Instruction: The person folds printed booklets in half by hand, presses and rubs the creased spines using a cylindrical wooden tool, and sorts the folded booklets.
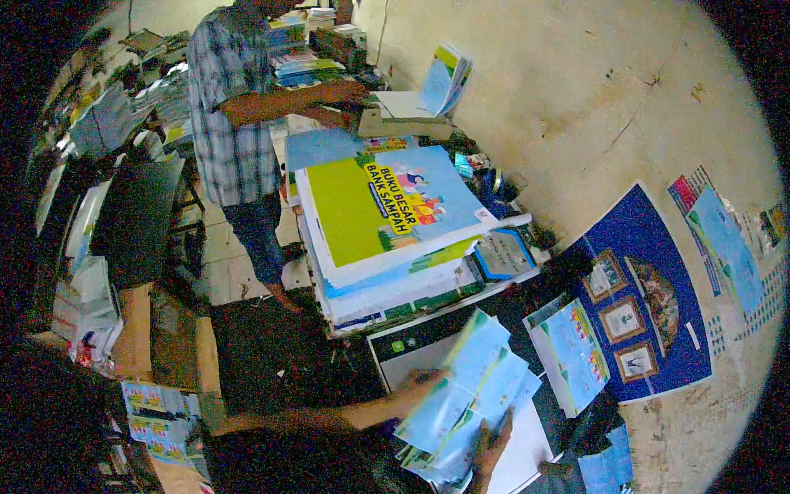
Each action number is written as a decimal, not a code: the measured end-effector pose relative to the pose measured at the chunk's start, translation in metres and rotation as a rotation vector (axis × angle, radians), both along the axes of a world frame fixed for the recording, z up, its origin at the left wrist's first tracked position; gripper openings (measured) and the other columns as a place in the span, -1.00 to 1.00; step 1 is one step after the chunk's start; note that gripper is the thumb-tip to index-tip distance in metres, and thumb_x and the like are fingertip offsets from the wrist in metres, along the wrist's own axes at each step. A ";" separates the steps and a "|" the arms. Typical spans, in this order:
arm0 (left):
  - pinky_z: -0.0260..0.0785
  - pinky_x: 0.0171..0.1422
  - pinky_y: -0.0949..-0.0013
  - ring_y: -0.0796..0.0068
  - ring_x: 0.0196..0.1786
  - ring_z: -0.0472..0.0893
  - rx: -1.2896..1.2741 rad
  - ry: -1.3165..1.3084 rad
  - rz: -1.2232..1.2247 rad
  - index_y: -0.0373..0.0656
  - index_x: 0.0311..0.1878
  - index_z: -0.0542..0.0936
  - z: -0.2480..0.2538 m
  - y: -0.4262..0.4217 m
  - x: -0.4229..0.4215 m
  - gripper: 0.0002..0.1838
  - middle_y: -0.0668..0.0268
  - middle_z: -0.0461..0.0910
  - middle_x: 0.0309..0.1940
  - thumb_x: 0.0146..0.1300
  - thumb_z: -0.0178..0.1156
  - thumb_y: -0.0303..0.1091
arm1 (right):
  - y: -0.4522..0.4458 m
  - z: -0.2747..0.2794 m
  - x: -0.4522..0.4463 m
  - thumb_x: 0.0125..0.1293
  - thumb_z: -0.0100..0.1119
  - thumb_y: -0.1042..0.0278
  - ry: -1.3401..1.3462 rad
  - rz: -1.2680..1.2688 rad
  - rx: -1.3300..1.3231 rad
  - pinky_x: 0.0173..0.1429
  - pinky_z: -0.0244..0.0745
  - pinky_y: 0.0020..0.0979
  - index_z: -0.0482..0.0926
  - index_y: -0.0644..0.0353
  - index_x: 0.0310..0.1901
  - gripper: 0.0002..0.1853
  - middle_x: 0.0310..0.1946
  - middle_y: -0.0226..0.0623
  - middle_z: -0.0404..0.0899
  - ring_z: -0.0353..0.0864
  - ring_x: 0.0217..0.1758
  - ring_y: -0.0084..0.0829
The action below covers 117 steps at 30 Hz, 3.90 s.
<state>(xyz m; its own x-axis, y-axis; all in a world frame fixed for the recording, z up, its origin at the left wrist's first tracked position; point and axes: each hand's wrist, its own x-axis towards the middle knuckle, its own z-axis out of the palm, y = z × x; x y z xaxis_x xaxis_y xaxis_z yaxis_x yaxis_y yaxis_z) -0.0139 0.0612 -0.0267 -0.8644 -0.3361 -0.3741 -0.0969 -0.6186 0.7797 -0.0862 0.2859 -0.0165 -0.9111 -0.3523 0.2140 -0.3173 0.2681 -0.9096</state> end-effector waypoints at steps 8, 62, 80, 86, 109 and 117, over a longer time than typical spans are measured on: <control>0.45 -0.20 0.46 0.68 -0.30 0.54 0.071 0.020 0.011 -0.15 -0.03 0.73 0.004 -0.014 -0.002 -0.60 0.47 0.64 -0.32 0.44 0.19 0.02 | 0.009 -0.018 -0.006 0.46 0.04 0.15 0.330 -0.019 0.594 0.56 -0.05 0.00 0.51 0.28 0.29 -0.51 0.46 0.25 0.09 0.06 0.51 0.14; -0.01 0.59 -0.04 -0.11 0.48 0.24 -1.556 -0.046 -0.028 -0.42 0.47 0.13 -0.023 0.058 0.022 -0.30 -0.16 0.19 0.45 0.47 -0.02 -0.08 | -0.003 0.014 0.015 0.47 -0.01 -0.04 -0.384 0.085 0.195 0.18 0.46 -0.09 0.41 0.18 0.31 -0.45 0.03 -0.08 0.60 0.58 0.06 -0.12; 0.09 0.54 0.02 -0.04 0.48 0.24 -0.976 0.251 0.186 -0.33 0.49 0.13 -0.025 0.041 0.039 -0.33 -0.07 0.22 0.44 0.44 0.09 -0.24 | -0.017 0.167 -0.015 0.34 0.28 0.37 0.288 0.204 0.810 0.32 0.38 -0.13 0.18 0.23 0.49 -0.26 0.23 0.15 0.50 0.51 0.24 0.03; 0.20 0.45 0.03 -0.06 0.34 0.41 -0.672 0.696 -0.007 -0.33 0.41 0.26 -0.004 0.040 0.041 -0.44 -0.09 0.37 0.31 0.47 0.07 -0.24 | -0.018 0.106 -0.022 0.28 0.33 0.22 0.240 0.265 1.067 0.26 0.40 -0.15 0.21 0.24 0.44 -0.23 0.19 0.15 0.50 0.51 0.22 0.05; 0.21 0.39 -0.10 0.11 0.28 0.46 -1.982 0.382 -0.743 -0.31 0.18 0.49 0.091 0.042 -0.052 -0.25 0.06 0.55 0.12 -0.08 0.49 -0.13 | 0.034 0.122 -0.006 -0.07 0.50 0.07 0.464 0.222 1.003 -0.01 0.45 -0.02 0.45 0.15 -0.13 -0.46 -0.28 -0.20 0.58 0.61 -0.12 -0.05; 0.13 0.41 -0.12 0.04 0.32 0.38 -1.895 0.459 -0.785 -0.34 0.30 0.36 0.079 0.032 -0.044 -0.06 -0.01 0.43 0.21 -0.13 0.48 -0.02 | 0.042 0.093 -0.014 -0.20 0.56 -0.14 0.335 0.256 0.973 0.19 0.32 0.06 0.37 0.25 0.19 -0.05 0.02 -0.06 0.48 0.44 0.15 -0.01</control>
<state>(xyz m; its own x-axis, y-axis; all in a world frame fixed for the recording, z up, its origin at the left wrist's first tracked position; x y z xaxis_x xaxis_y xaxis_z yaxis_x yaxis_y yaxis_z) -0.0577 0.0935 0.0521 -0.8895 0.4356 0.1379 0.4567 0.8393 0.2951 -0.0997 0.3279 0.0761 -0.7321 -0.6802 -0.0369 -0.6623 0.7235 -0.1949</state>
